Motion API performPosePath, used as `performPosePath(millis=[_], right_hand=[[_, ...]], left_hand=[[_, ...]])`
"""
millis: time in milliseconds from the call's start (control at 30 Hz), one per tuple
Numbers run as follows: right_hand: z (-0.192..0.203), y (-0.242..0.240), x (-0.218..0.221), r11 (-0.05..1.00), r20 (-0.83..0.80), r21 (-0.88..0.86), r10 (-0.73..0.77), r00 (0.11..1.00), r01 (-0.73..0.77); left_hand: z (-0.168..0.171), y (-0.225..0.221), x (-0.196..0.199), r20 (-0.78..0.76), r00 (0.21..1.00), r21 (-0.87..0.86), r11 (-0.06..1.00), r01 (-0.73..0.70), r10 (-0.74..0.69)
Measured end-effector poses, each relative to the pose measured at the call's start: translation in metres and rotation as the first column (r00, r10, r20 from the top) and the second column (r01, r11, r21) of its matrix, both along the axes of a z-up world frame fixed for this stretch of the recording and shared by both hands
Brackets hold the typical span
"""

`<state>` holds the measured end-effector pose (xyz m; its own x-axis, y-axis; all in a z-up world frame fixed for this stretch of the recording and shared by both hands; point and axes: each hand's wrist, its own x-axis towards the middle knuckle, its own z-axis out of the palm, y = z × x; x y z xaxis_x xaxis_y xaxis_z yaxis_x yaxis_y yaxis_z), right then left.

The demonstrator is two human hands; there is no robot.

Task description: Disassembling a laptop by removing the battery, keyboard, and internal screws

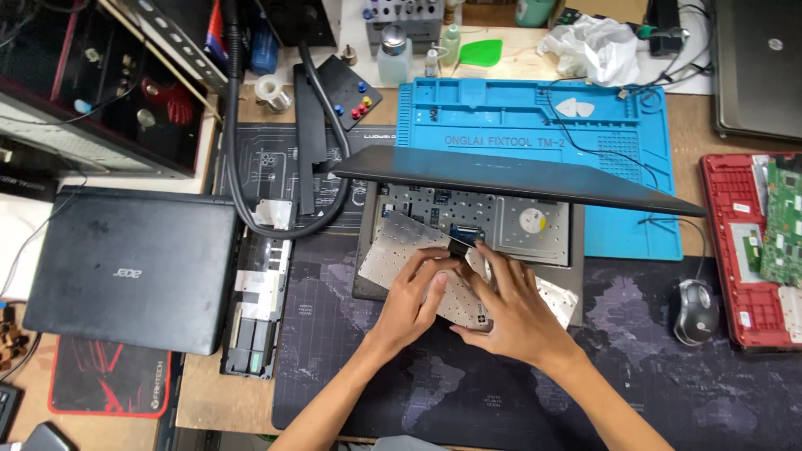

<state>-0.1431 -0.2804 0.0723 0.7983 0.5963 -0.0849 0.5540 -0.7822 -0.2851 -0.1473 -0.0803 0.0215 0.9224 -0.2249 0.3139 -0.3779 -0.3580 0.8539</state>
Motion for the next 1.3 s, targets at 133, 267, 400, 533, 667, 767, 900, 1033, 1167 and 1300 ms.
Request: performPosePath(millis=[133,267,400,533,667,767,900,1033,1167,1300], right_hand=[[-0.008,0.005,0.001,0.999,-0.064,0.0,-0.049,0.997,0.049],[-0.015,0.015,-0.003,0.981,0.017,0.131,-0.148,0.989,0.144],[-0.02,0.037,-0.007,0.923,-0.079,0.298,-0.229,0.97,0.242],[-0.003,0.071,-0.016,0.912,-0.157,0.301,-0.241,0.958,0.279],[0.026,0.103,-0.025,0.853,-0.567,0.27,-0.234,0.789,0.447],[0.026,0.118,-0.034,0.83,-0.689,0.291,-0.164,0.706,0.477],[0.011,0.129,-0.047,0.835,-0.727,0.348,-0.046,0.685,0.426],[-0.012,0.141,-0.063,0.82,-0.783,0.366,0.017,0.621,0.44],[-0.018,0.162,-0.07,0.684,-0.833,0.453,0.096,0.544,0.572],[-0.031,0.182,-0.077,0.584,-0.869,0.482,0.222,0.442,0.653]], left_hand=[[0.007,0.012,0.001,0.027,0.997,-0.032,0.997,-0.069,0.069],[0.01,0.034,-0.007,0.153,0.914,-0.022,0.926,-0.377,0.375],[0.028,0.038,-0.026,-0.062,0.747,-0.141,0.735,-0.663,0.662],[0.04,0.057,-0.033,-0.492,0.768,-0.369,0.7,-0.611,0.411],[0.029,0.093,-0.026,-0.572,0.736,-0.418,0.644,-0.641,0.362],[0.017,0.122,-0.027,-0.58,0.751,-0.392,0.7,-0.597,0.315],[-0.001,0.158,-0.034,-0.623,0.733,-0.264,0.809,-0.525,0.272],[0.003,0.178,-0.046,-0.657,0.69,-0.144,0.848,-0.509,0.303],[0.018,0.188,-0.052,-0.607,0.668,-0.016,0.834,-0.551,0.43],[0.042,0.192,-0.05,-0.472,0.594,0.311,0.753,-0.579,0.651]])
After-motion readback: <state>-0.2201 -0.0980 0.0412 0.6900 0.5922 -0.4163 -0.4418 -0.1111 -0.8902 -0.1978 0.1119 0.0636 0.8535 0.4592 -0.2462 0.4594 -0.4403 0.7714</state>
